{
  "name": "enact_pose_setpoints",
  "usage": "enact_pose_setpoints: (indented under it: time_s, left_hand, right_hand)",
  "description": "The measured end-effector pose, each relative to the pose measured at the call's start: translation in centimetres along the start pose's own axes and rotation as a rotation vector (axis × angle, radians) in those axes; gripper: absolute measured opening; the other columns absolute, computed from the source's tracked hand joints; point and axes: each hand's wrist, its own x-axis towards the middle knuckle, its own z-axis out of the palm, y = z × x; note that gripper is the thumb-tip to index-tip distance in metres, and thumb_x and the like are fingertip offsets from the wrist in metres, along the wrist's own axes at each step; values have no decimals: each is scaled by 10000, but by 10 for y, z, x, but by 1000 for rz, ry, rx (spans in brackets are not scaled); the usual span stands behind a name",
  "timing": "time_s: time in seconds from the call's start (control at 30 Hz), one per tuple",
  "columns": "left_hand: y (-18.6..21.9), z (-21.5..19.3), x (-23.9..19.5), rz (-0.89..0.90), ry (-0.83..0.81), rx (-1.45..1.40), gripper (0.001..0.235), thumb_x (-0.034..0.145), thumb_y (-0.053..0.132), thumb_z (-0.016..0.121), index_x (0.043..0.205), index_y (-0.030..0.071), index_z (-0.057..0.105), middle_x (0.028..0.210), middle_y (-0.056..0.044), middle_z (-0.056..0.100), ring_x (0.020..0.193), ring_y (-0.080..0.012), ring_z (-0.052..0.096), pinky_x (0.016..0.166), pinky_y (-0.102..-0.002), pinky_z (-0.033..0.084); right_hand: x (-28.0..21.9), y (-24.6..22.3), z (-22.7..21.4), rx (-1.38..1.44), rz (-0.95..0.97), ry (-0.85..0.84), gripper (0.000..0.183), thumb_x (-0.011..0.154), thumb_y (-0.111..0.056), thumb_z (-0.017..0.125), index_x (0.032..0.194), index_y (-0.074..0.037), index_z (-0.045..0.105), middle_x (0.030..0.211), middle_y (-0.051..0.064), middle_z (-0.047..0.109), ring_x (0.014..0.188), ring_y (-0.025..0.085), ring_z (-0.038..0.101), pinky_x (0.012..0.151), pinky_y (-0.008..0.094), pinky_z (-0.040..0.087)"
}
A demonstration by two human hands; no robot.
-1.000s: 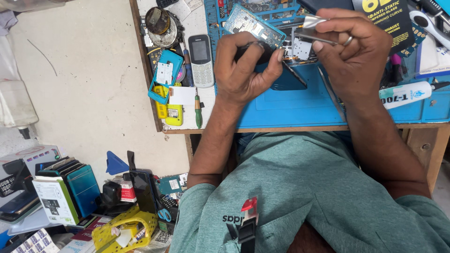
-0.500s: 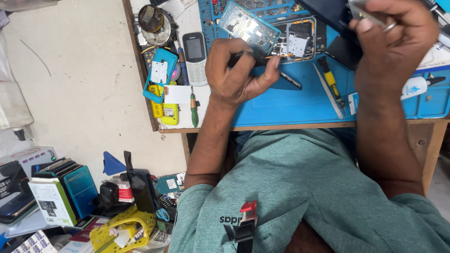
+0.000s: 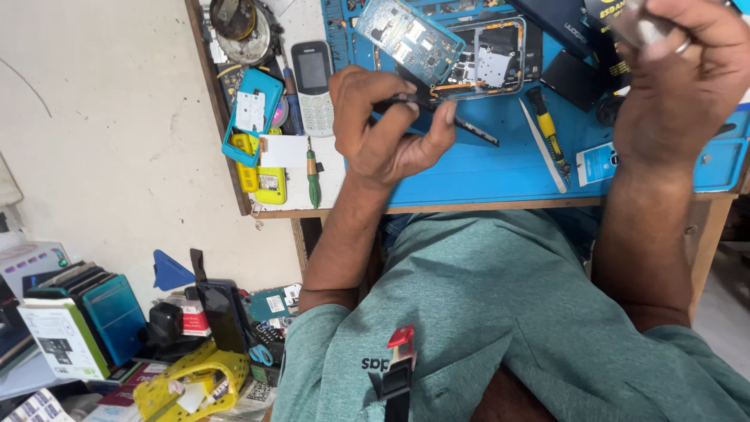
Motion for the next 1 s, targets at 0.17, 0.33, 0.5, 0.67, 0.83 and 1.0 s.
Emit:
enact_pose_setpoints:
  time_s: [0.17,0.33,0.5,0.67,0.83,1.0]
  left_hand:
    - [-4,-1,1,-56,24,-45,336,897,211,854,958,117,537,920,-32,617,808,-192,584,714,-371,472]
    - [6,-3,8,-7,-33,-113,348,858,223,889,891,143,552,947,-26,615,842,-219,602,741,-390,468]
    - [19,-2,15,78,-138,-220,287,909,241,874,920,158,600,1009,-15,598,882,-204,624,762,-374,475]
    - [22,13,17,137,-164,-211,227,1011,223,743,1169,131,608,1171,-29,561,993,-218,597,825,-397,508]
    - [17,28,15,56,-144,-128,326,993,311,715,1254,169,583,1136,-1,541,937,-185,561,772,-377,477]
    - [16,32,9,56,-131,-155,439,932,343,794,1275,229,544,1118,7,506,913,-169,551,740,-370,443]
  right_hand:
    - [9,-5,30,-204,-104,-128,191,1033,110,724,1216,99,670,838,50,591,646,99,520,642,184,427]
    - [8,-4,36,-172,-144,-314,141,1116,147,627,1227,59,632,1056,96,620,847,125,598,786,219,501]
    - [3,-5,30,-276,-67,-272,118,1109,148,704,1153,68,630,1115,159,605,899,162,575,826,232,473]
    - [4,-16,39,-100,50,-162,159,1089,59,758,1131,34,606,1047,132,647,912,175,657,881,266,562]
    - [6,-22,48,-43,122,20,185,920,-32,725,1014,-68,570,882,67,672,778,142,699,730,258,616]
    - [8,-20,40,-333,-102,-227,215,1098,79,658,1271,32,540,1079,95,600,948,158,620,861,253,522]
